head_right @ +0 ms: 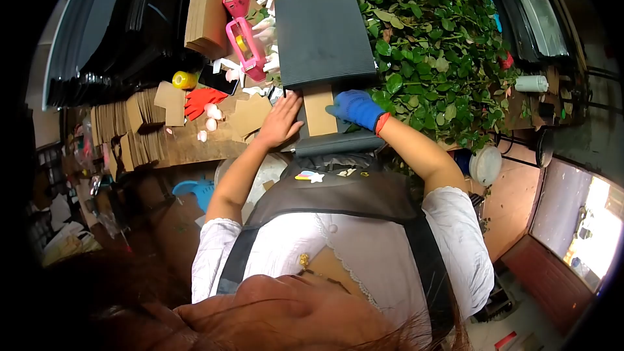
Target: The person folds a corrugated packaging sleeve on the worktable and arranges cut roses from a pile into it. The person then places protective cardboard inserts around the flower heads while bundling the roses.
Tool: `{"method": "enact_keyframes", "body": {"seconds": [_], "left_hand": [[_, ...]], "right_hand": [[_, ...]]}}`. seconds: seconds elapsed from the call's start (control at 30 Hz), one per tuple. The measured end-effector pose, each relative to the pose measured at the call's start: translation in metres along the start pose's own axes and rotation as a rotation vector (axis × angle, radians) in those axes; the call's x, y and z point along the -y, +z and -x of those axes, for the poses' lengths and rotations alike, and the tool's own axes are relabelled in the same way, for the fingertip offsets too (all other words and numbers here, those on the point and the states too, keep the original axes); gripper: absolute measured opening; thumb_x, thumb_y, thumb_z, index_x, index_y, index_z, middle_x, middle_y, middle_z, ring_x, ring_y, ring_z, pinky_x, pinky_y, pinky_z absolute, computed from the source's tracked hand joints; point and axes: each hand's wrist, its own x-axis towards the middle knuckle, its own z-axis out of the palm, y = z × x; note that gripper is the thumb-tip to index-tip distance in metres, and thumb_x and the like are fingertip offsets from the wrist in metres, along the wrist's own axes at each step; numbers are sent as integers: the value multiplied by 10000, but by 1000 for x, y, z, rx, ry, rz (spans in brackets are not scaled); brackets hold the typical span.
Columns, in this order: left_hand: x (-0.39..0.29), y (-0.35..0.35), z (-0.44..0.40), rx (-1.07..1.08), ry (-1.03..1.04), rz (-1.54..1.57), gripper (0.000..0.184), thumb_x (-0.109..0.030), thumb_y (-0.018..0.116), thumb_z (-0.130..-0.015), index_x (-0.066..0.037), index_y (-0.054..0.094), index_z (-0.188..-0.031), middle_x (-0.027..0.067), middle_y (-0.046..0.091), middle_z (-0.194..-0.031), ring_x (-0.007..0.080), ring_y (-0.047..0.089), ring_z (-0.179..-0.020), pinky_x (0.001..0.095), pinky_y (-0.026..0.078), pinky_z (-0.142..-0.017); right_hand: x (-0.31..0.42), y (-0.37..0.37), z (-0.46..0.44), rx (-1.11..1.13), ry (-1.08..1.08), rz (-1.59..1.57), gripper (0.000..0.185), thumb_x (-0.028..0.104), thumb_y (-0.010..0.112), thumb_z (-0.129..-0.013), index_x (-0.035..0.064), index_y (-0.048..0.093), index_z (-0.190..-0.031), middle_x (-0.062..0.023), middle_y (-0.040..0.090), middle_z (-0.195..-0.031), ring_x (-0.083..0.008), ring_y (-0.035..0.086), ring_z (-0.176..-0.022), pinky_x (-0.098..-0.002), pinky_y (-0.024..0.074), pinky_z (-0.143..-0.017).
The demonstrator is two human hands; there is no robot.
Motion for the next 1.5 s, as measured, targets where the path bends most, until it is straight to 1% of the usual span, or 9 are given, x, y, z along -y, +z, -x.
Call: {"method": "enact_keyframes", "body": {"seconds": [0.13, 0.33, 0.43, 0.57, 0.73, 0.97, 1.13, 1.37, 1.5], "left_hand": [[-18, -22, -20, -74, 142, 147, 444, -28, 699, -807, -63, 638, -1246, 117, 645, -1252, 306, 638, -1105, 386, 548, -908], [-40, -6, -39, 5, 58, 198, 134, -116, 691, -846, -6, 695, -921, 123, 692, -1007, 314, 654, -922, 399, 552, -796], [-47, -7, -39, 11, 29, 216, 129, -108, 708, -836, -16, 703, -926, 127, 691, -1005, 313, 650, -941, 399, 550, -814], [-50, -8, -42, 30, 0, 212, 115, -103, 713, -830, -15, 710, -905, 112, 689, -1006, 311, 647, -940, 395, 546, -821], [-54, -10, -42, 41, 22, 170, 147, -113, 720, -824, -12, 709, -931, 128, 682, -1010, 323, 647, -942, 401, 540, -833], [-60, -24, -45, 89, 53, 88, 300, -154, 784, -753, -21, 713, -1013, 120, 677, -1088, 371, 583, -1139, 474, 444, -1025], [-59, -24, -43, 182, 1, 74, 393, -233, 789, -773, -37, 703, -1102, 119, 646, -1170, 366, 542, -1220, 541, 362, -1096], [-58, -24, -48, 222, -55, 175, 440, -213, 804, -763, -8, 683, -1133, 146, 619, -1190, 387, 534, -1221, 490, 416, -1054], [-58, -23, -44, 258, -91, 216, 458, -234, 788, -784, -29, 674, -1177, 136, 607, -1213, 370, 515, -1252, 550, 338, -1125]], "right_hand": [[-1, 12, -3, -125, -29, 165, 519, 563, 550, -886, 89, 758, -903, -164, 733, -907, -359, 698, -844, -470, 545, -795], [19, -21, 32, -113, -128, 212, 518, 582, 552, -891, 117, 752, -1001, -185, 722, -999, -369, 691, -933, -462, 542, -854], [13, -50, 62, -717, -384, -379, 307, 358, 669, -909, 117, 729, -1090, -148, 714, -1058, -357, 684, -940, -428, 546, -861], [-39, -119, 45, -1360, -339, 94, 417, 139, 677, -850, 89, 641, -1262, -138, 668, -1175, -310, 656, -1039, -413, 531, -899], [-71, -140, -17, -1210, -336, 383, 580, 170, 687, -822, 192, 548, -1384, -77, 499, -1466, -308, 532, -1274, -420, 473, -1022], [-48, -136, 23, -1172, -558, -31, 403, 194, 666, -839, 250, 648, -1238, -86, 707, -1136, -296, 684, -974, -430, 542, -850], [-73, -167, 45, -215, 78, -91, 343, 435, 514, -956, 161, 712, -1019, -110, 729, -946, -297, 702, -854, -405, 560, -766], [-154, -227, -62, -1361, 27, 341, 337, 338, 643, -894, 218, 671, -1208, -107, 716, -1088, -327, 686, -972, -435, 550, -873], [-147, -243, -83, -599, 215, 319, 332, 281, 659, -892, 216, 675, -1217, -88, 704, -1139, -325, 664, -1035, -431, 532, -917]]}}
